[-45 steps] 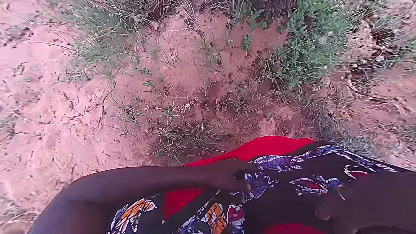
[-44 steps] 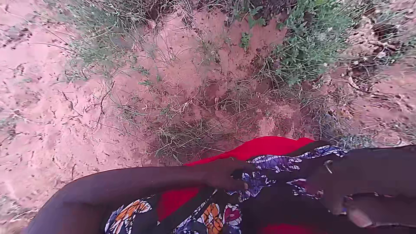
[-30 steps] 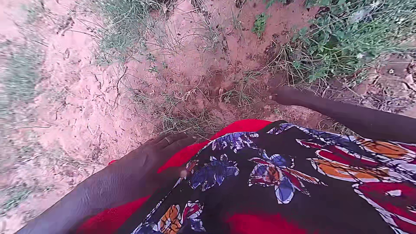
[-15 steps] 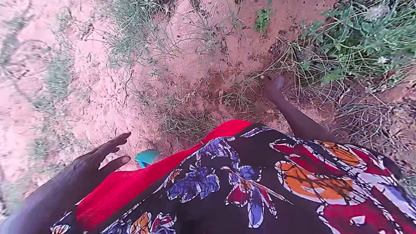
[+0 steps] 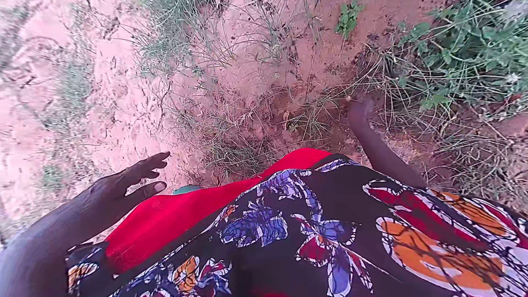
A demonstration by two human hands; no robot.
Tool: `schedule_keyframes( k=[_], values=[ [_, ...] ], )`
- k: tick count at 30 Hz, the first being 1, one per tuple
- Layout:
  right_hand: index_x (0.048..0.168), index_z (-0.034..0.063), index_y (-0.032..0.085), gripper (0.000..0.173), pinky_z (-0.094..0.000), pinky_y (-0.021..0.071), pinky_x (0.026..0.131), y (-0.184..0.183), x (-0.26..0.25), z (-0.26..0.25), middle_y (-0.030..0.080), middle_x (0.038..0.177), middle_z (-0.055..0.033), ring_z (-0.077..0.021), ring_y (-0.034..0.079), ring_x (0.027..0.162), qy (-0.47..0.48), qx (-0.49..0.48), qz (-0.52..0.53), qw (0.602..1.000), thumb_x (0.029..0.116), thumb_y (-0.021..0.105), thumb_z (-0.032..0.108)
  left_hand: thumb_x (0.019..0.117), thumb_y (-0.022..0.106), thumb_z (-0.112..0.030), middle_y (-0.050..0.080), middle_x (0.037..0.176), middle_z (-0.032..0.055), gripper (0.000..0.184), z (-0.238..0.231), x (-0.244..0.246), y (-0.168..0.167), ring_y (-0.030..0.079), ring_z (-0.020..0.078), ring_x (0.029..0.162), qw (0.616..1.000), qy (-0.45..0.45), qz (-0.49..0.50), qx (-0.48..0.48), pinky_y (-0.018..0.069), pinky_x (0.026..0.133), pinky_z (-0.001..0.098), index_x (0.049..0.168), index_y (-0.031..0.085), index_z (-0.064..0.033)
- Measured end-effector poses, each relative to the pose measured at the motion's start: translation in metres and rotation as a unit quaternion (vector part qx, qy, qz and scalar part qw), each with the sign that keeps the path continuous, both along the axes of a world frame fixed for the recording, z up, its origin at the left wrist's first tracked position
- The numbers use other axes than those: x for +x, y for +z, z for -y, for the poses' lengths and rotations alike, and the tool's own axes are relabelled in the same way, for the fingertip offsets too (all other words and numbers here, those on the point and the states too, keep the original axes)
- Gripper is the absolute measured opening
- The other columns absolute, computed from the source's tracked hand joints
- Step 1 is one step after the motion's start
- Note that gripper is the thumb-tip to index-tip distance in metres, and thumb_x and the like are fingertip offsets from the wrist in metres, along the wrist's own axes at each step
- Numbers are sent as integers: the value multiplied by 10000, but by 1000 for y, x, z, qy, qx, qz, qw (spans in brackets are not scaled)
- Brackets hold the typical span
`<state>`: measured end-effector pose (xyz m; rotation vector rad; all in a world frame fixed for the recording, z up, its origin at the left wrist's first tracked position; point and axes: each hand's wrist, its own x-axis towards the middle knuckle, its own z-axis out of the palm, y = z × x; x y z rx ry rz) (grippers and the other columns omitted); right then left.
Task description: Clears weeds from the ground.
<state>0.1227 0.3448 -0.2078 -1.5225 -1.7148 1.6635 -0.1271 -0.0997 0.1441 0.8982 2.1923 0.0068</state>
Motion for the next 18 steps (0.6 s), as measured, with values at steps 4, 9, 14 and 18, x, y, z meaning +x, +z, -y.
schedule_keyframes(
  k=[4, 9, 14, 18],
  values=[
    [1116, -19, 572, 196, -323, 583, 692, -6, -1, -12, 648, 858, -65, -115, 647, 683, 8, 5, 16, 1000, 1087, 490, 156, 968, 486, -669, 607, 1435, 115, 754, 9, 1, 1, 642, 268, 1237, 1000, 13, 4, -15, 519, 1010, 503, 1574, 430, -222],
    [1214, -124, 632, 343, -563, 464, 1041, 13, -21, -11, 664, 1198, -323, -427, 652, 1146, 132, 220, 62, 965, 1081, 477, 151, 985, 489, -624, 599, 1436, 148, 743, 1, -3, 2, 639, 301, 1244, 1000, 9, 5, -23, 513, 1025, 519, 1571, 429, -171],
    [1053, 22, 546, 223, -242, 566, 606, -18, -43, -15, 580, 743, 4, -59, 592, 597, -108, 56, -186, 975, 1120, 376, 149, 965, 478, -695, 619, 1426, 96, 749, -4, -6, -1, 641, 233, 1245, 1000, 7, 6, -19, 511, 1036, 477, 1528, 491, -200],
    [1005, 134, 528, 132, -191, 420, 537, 3, -30, -11, 504, 726, 65, -21, 459, 557, -199, -70, -171, 962, 1103, 440, 146, 963, 456, -708, 620, 1420, 103, 769, 5, -7, -8, 651, 238, 1223, 999, -2, 15, -29, 520, 1018, 487, 1537, 478, -197]
  ],
)
